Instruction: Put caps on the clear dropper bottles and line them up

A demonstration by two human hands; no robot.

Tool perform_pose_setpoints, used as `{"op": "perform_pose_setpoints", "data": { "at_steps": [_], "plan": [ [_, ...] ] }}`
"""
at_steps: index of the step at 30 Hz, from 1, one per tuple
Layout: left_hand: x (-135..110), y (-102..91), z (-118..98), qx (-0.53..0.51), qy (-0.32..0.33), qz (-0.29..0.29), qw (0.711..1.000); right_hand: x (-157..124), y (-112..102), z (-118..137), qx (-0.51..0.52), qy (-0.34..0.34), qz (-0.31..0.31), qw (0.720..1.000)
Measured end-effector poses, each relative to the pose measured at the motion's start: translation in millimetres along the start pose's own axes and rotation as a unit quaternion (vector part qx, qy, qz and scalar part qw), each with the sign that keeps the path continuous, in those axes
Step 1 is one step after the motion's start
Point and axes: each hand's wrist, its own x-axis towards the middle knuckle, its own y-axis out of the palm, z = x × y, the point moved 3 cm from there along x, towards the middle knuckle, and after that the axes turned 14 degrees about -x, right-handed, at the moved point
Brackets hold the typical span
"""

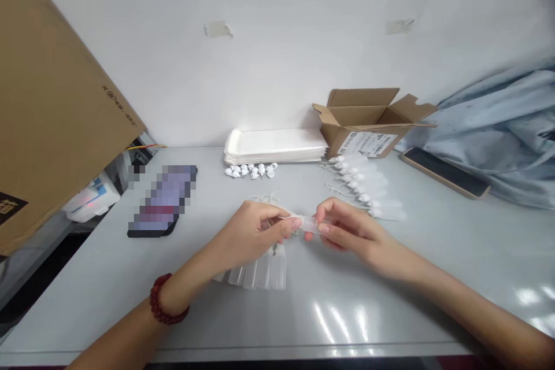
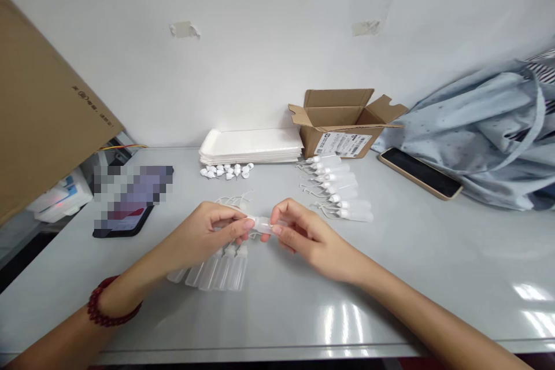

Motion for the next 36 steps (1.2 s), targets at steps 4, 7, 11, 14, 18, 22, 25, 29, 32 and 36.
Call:
{"op": "perform_pose_setpoints", "data": {
  "at_steps": [4,7,11,14,18,22,25,29,32,36],
  "plan": [
    [0.4,3.6,0.0,-0.031,0.018,0.015,0.999,-1.9,-1.0,0.0,-0.004,-0.009,-0.006,1.0],
    [1.1,4.5,-3.3,-0.003,0.093,0.026,0.995,-2.1,-2.2,-0.8,0.009,-0.006,0.008,1.0],
    [0.6,5.5,-4.1,0.019,0.152,0.021,0.988,-1.1,-3.6,-1.0,0.016,0.007,0.008,1.0],
    [-0.8,7.1,-4.3,0.044,0.176,0.002,0.983,0.3,-3.8,-1.5,0.017,0.015,-0.001,1.0],
    [-1.1,6.9,-3.0,0.038,0.112,-0.025,0.993,1.2,-4.1,-2.4,0.011,0.016,-0.036,0.999],
    [0.3,7.2,0.5,-0.048,-0.008,0.0,0.999,-0.5,-3.8,-2.5,-0.032,0.001,-0.077,0.997],
    [0.8,7.3,0.4,-0.086,-0.038,0.002,0.996,-1.8,-2.8,-4.1,-0.092,-0.018,-0.091,0.991],
    [0.6,7.0,-0.3,-0.122,-0.049,-0.009,0.991,-2.2,-4.4,-4.0,-0.263,-0.108,-0.157,0.946],
    [0.8,6.9,-1.4,-0.135,-0.056,-0.021,0.989,-3.4,-3.6,-2.0,-0.361,-0.216,-0.202,0.884],
    [0.1,9.1,-3.4,-0.126,-0.05,-0.014,0.991,-5.1,-2.5,-4.0,-0.396,-0.268,-0.228,0.848]
  ]
}}
